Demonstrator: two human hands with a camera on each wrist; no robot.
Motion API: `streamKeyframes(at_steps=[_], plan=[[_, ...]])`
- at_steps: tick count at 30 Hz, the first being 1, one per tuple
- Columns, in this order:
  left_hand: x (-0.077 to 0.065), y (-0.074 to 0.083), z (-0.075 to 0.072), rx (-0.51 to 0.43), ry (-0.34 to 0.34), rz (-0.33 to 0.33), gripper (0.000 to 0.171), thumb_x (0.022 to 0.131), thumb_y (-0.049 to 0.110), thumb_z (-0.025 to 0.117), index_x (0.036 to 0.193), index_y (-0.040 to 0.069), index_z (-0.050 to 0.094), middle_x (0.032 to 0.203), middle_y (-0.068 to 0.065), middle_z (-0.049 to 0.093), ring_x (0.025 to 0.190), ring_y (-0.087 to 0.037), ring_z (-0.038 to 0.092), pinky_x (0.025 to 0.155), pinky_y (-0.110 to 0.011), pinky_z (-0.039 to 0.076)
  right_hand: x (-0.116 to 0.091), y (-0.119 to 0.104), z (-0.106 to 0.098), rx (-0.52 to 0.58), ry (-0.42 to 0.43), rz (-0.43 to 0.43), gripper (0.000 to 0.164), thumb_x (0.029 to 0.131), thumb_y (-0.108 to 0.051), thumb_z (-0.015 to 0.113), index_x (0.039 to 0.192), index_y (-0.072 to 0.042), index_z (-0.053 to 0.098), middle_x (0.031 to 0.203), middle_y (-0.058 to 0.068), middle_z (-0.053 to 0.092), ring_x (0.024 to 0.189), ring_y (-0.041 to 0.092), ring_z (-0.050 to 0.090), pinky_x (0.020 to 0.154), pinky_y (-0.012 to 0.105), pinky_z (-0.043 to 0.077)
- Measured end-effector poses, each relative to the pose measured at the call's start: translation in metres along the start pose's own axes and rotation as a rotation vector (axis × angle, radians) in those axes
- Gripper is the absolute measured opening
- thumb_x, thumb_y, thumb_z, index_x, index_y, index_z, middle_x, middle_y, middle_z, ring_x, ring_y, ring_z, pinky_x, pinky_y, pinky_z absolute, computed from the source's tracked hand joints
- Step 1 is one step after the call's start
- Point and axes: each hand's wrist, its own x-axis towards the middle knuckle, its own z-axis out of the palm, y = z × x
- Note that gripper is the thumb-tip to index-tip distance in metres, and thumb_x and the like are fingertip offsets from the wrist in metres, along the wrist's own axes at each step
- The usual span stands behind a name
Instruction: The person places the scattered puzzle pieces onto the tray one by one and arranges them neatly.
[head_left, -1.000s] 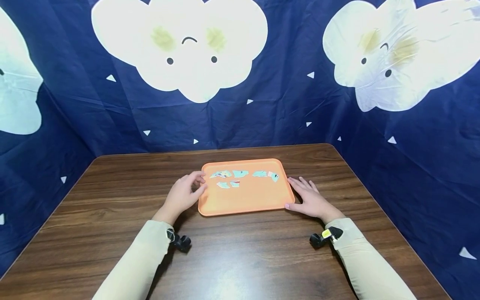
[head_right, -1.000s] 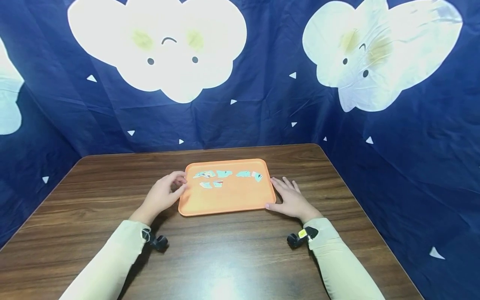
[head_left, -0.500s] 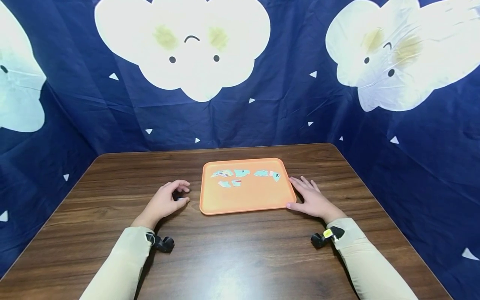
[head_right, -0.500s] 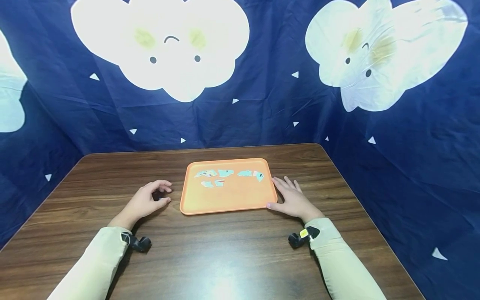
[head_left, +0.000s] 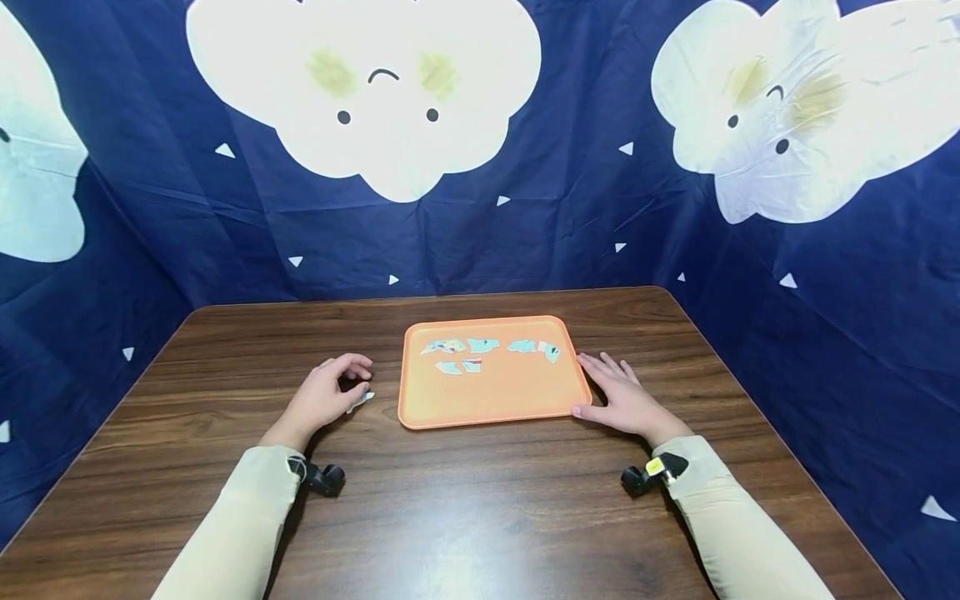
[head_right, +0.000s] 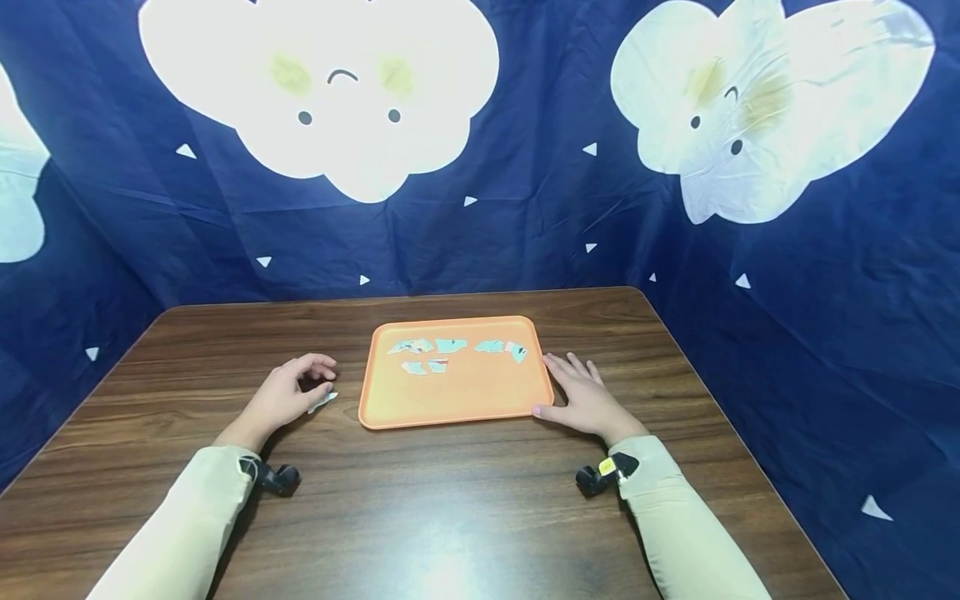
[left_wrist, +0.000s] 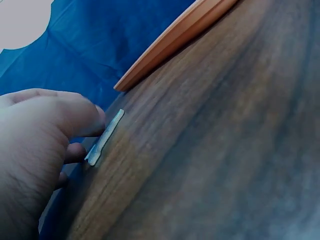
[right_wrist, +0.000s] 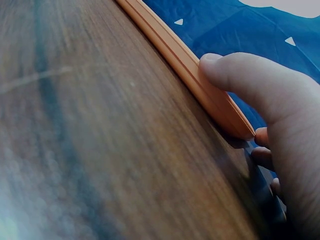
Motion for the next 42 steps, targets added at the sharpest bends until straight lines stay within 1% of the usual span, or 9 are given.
streamKeyframes(at_steps=[7,17,22,25,30,32,36,39,42], plan=[[0.003,-0.001,0.001,0.004,0.005,0.054,0.036,0.082,0.008,0.08,0.115,0.008,0.067,0.095,0.002,0.073,0.09,-0.023,0.059,0.085,-0.042,0.043,0.0,-0.001,-0.002,0.006,0.016,-0.012,0.096,0.088,-0.059,0.067,0.16,-0.008,0.028,0.162,0.016,0.032,0.151,0.044,0.016,0.117,0.066,0.004],[0.003,-0.005,-0.004,0.02,0.027,0.028,0.026,0.088,0.0,0.071,0.113,0.008,0.068,0.095,-0.001,0.073,0.09,-0.024,0.06,0.083,-0.043,0.045,0.002,-0.001,-0.003,-0.003,0.015,-0.013,0.097,0.088,-0.059,0.068,0.16,-0.008,0.028,0.162,0.016,0.032,0.151,0.044,0.016,0.117,0.066,0.004],[-0.002,-0.011,-0.012,0.027,0.045,0.017,0.02,0.09,0.0,0.07,0.108,0.008,0.069,0.092,-0.001,0.074,0.092,-0.027,0.062,0.083,-0.045,0.044,0.002,-0.003,-0.003,0.0,0.009,-0.001,0.097,0.087,-0.059,0.068,0.16,-0.009,0.028,0.163,0.015,0.031,0.152,0.043,0.015,0.118,0.064,0.004],[-0.009,-0.016,-0.018,0.03,0.056,0.012,0.02,0.091,0.001,0.07,0.108,0.01,0.07,0.091,0.001,0.074,0.091,-0.025,0.06,0.081,-0.04,0.042,0.001,-0.003,-0.002,0.006,0.005,0.004,0.097,0.087,-0.059,0.068,0.16,-0.01,0.027,0.163,0.014,0.031,0.152,0.042,0.015,0.118,0.064,0.003],[-0.021,-0.021,-0.024,0.043,0.063,0.025,0.032,0.082,0.0,0.074,0.112,0.01,0.069,0.093,0.003,0.073,0.088,-0.017,0.056,0.078,-0.032,0.04,0.0,-0.003,-0.003,0.005,0.006,0.0,0.097,0.088,-0.06,0.067,0.16,-0.009,0.028,0.163,0.014,0.031,0.152,0.043,0.015,0.118,0.064,0.003],[-0.023,-0.021,-0.024,0.047,0.051,0.043,0.038,0.079,0.0,0.077,0.115,0.01,0.067,0.098,0.002,0.073,0.091,-0.017,0.056,0.082,-0.034,0.04,-0.001,-0.003,-0.003,0.003,0.009,-0.002,0.097,0.087,-0.06,0.067,0.16,-0.009,0.028,0.163,0.014,0.032,0.152,0.043,0.015,0.118,0.065,0.003],[-0.023,-0.019,-0.022,0.026,0.006,0.079,0.047,0.077,0.001,0.079,0.121,0.009,0.064,0.108,-0.002,0.073,0.098,-0.024,0.055,0.089,-0.044,0.035,-0.001,-0.002,-0.003,0.003,0.017,-0.002,0.097,0.087,-0.06,0.067,0.16,-0.009,0.029,0.162,0.014,0.033,0.152,0.043,0.016,0.118,0.065,0.003],[-0.024,-0.017,-0.021,0.018,-0.006,0.08,0.047,0.077,0.003,0.08,0.122,0.01,0.064,0.108,-0.002,0.073,0.1,-0.027,0.055,0.09,-0.049,0.032,-0.001,-0.002,-0.002,0.004,0.018,-0.002,0.097,0.087,-0.06,0.067,0.16,-0.009,0.029,0.162,0.014,0.033,0.152,0.043,0.016,0.118,0.065,0.003],[-0.027,-0.018,-0.02,0.036,-0.01,0.07,0.046,0.077,0.005,0.081,0.12,0.011,0.065,0.106,0.0,0.073,0.1,-0.027,0.055,0.09,-0.051,0.033,-0.001,-0.003,0.0,0.0,0.013,-0.002,0.098,0.087,-0.061,0.068,0.16,-0.01,0.028,0.162,0.014,0.033,0.152,0.042,0.016,0.118,0.065,0.004]])
